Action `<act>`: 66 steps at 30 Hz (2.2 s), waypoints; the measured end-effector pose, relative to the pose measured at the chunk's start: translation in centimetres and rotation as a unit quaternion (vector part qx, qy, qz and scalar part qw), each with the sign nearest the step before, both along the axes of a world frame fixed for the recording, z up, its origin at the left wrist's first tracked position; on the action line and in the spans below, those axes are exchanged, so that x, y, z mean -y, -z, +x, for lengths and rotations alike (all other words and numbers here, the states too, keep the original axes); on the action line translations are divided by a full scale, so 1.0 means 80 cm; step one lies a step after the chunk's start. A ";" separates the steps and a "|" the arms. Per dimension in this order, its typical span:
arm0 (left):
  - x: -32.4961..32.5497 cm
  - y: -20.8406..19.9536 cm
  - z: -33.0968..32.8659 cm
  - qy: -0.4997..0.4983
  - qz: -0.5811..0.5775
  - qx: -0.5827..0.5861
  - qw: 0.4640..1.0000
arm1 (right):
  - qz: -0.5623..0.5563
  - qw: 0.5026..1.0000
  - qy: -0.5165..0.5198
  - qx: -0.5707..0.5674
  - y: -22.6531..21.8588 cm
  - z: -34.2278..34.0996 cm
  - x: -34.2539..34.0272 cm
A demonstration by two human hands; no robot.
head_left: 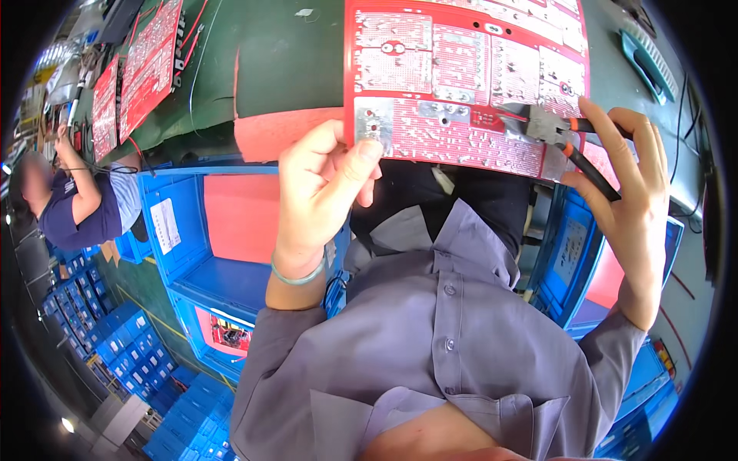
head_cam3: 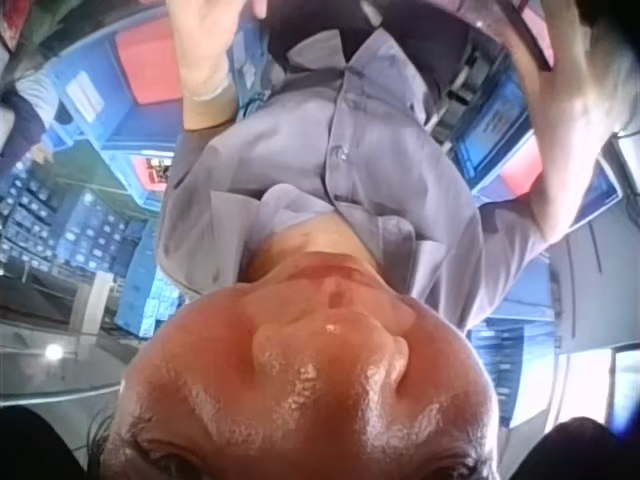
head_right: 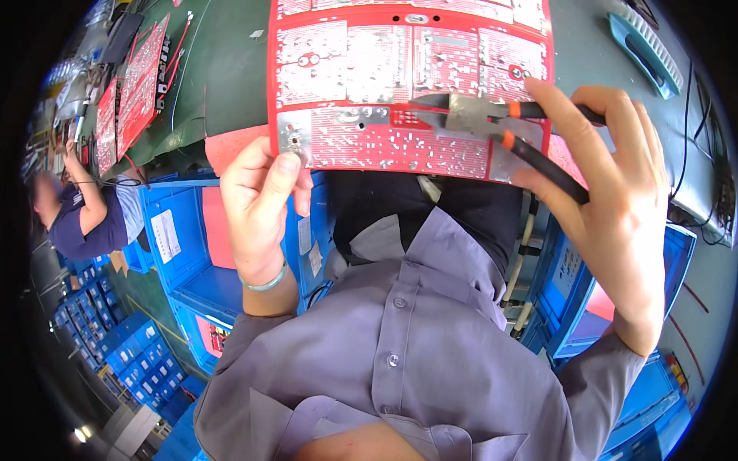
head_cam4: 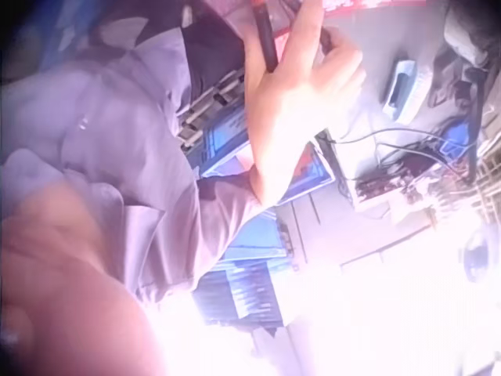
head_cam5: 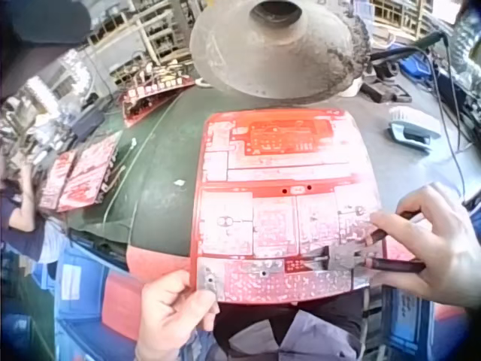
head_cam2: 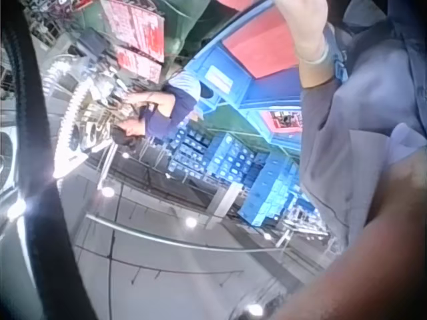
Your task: Cleaning and trimming electronic components on printed circuit boards at an assembly station.
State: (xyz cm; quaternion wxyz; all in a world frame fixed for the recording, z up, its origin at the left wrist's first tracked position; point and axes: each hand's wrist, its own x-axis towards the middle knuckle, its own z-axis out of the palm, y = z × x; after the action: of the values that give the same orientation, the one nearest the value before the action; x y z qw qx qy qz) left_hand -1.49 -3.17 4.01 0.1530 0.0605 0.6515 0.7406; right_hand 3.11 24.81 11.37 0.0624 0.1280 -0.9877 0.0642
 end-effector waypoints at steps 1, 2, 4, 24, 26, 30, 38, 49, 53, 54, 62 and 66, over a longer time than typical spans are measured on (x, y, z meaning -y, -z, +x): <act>0.001 -0.001 0.001 0.003 0.002 0.007 1.000 | 0.013 1.000 -0.011 -0.001 -0.001 -0.004 0.007; 0.002 -0.001 0.002 0.006 0.003 0.013 1.000 | 0.027 0.999 -0.022 -0.003 -0.001 -0.008 0.013; 0.004 0.003 0.002 0.025 0.046 0.024 0.998 | 0.032 0.999 -0.041 -0.001 0.000 -0.012 0.018; 0.002 0.007 -0.002 0.074 0.056 0.048 0.995 | 0.113 0.986 -0.109 -0.062 -0.016 -0.038 0.070; 0.000 0.005 -0.002 0.075 0.059 0.059 0.994 | 0.133 0.980 -0.136 -0.060 -0.017 -0.042 0.074; 0.001 0.007 -0.002 0.085 0.062 0.050 0.993 | 0.114 0.984 -0.131 -0.036 -0.012 -0.042 0.073; -0.005 0.009 -0.003 0.088 0.093 0.060 0.990 | 0.055 0.992 -0.105 -0.042 -0.014 -0.055 0.066; -0.002 0.021 -0.004 0.106 0.075 0.007 0.991 | 0.122 0.980 -0.085 -0.133 -0.009 -0.090 0.050; -0.002 0.029 -0.001 0.103 0.085 0.005 0.991 | 0.134 0.977 -0.104 -0.132 -0.010 -0.093 0.058; -0.002 0.031 0.000 0.106 0.092 0.007 0.990 | 0.136 0.977 -0.104 -0.129 -0.009 -0.092 0.059; 0.000 0.035 -0.001 0.106 0.092 0.004 0.990 | 0.069 0.990 -0.058 -0.112 -0.010 -0.092 0.057; -0.001 0.035 -0.001 0.108 0.104 0.007 0.989 | 0.091 0.986 -0.095 -0.102 -0.016 -0.082 0.062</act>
State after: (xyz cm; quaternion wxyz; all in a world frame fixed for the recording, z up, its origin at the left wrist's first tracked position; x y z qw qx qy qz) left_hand -1.58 -3.12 1.20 0.2295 0.1415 0.5595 0.7838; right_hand -3.47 19.83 12.67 0.1446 0.2321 -0.9613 -0.0336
